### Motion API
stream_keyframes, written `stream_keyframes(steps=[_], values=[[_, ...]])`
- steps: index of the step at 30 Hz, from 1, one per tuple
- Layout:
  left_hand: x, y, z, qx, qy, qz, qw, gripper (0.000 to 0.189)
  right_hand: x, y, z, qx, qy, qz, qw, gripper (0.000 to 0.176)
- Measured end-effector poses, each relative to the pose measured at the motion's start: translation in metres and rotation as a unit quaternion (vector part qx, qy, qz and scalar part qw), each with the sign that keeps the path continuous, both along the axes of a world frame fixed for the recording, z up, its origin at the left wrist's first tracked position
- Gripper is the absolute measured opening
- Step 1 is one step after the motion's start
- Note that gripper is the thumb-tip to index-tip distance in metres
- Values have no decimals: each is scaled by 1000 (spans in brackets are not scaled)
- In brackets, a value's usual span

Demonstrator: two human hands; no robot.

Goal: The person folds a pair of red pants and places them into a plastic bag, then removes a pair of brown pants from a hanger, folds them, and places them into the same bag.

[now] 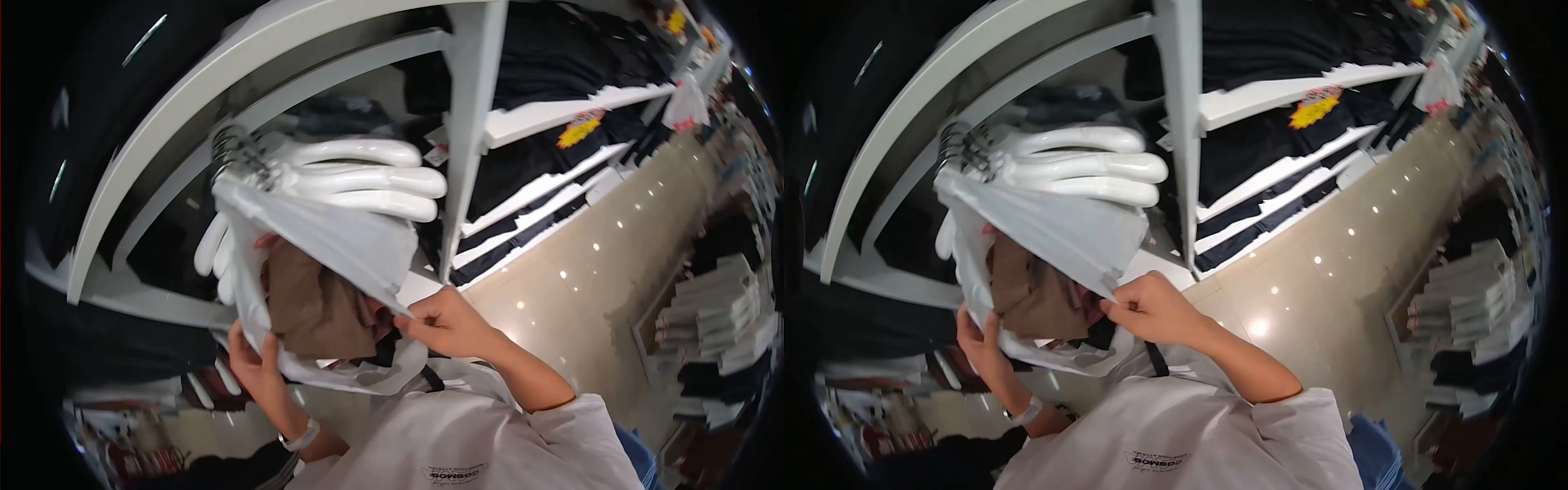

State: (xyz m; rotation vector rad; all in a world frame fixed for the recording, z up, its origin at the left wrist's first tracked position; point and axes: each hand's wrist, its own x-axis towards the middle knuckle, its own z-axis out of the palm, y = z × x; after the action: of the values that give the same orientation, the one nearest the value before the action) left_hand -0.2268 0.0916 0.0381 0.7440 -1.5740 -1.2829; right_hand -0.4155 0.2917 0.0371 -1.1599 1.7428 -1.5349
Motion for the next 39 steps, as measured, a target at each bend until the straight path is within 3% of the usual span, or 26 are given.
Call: stream_keyframes(steps=[4, 7, 14, 17, 18, 21, 27, 30, 33, 36, 39], values=[[2, 4, 11, 7, -40, -13, 999, 5, -14, 3, -1, 3, 2, 9, 1000, 39], [-1, 16, 14, -33, -61, 93, 993, 5, -25, 7, 3, -11, 39, 10, 999, 39], [-12, 66, 7, -30, -70, 162, 984, 5, -37, 8, -8, -52, 71, 5, 996, 33], [-16, 89, -5, -47, -199, 153, 967, 13, -33, 13, -8, -44, 133, -26, 990, 28], [-14, 97, -8, -10, -226, 147, 963, 24, -32, 14, -11, -48, 149, -23, 987, 27], [-3, 112, -19, 94, -249, 113, 957, 31, -31, 19, -14, -43, 172, 0, 984, 30], [-7, 110, -32, 151, 49, 122, 980, 36, -35, 32, -20, -51, 89, 121, 987, 39], [-15, 118, -40, 155, 109, 157, 969, 39, -41, 58, -45, -21, 89, 154, 984, 34], [-19, 129, -61, 112, 222, 60, 967, 44, -50, 95, -83, 28, 47, 133, 990, 26], [-20, 136, -91, 106, 232, 3, 967, 52, -57, 144, -121, 83, 9, 108, 991, 23], [-62, 166, -84, 268, 272, 169, 909, 54, -60, 189, -149, 119, -5, 87, 989, 22]])
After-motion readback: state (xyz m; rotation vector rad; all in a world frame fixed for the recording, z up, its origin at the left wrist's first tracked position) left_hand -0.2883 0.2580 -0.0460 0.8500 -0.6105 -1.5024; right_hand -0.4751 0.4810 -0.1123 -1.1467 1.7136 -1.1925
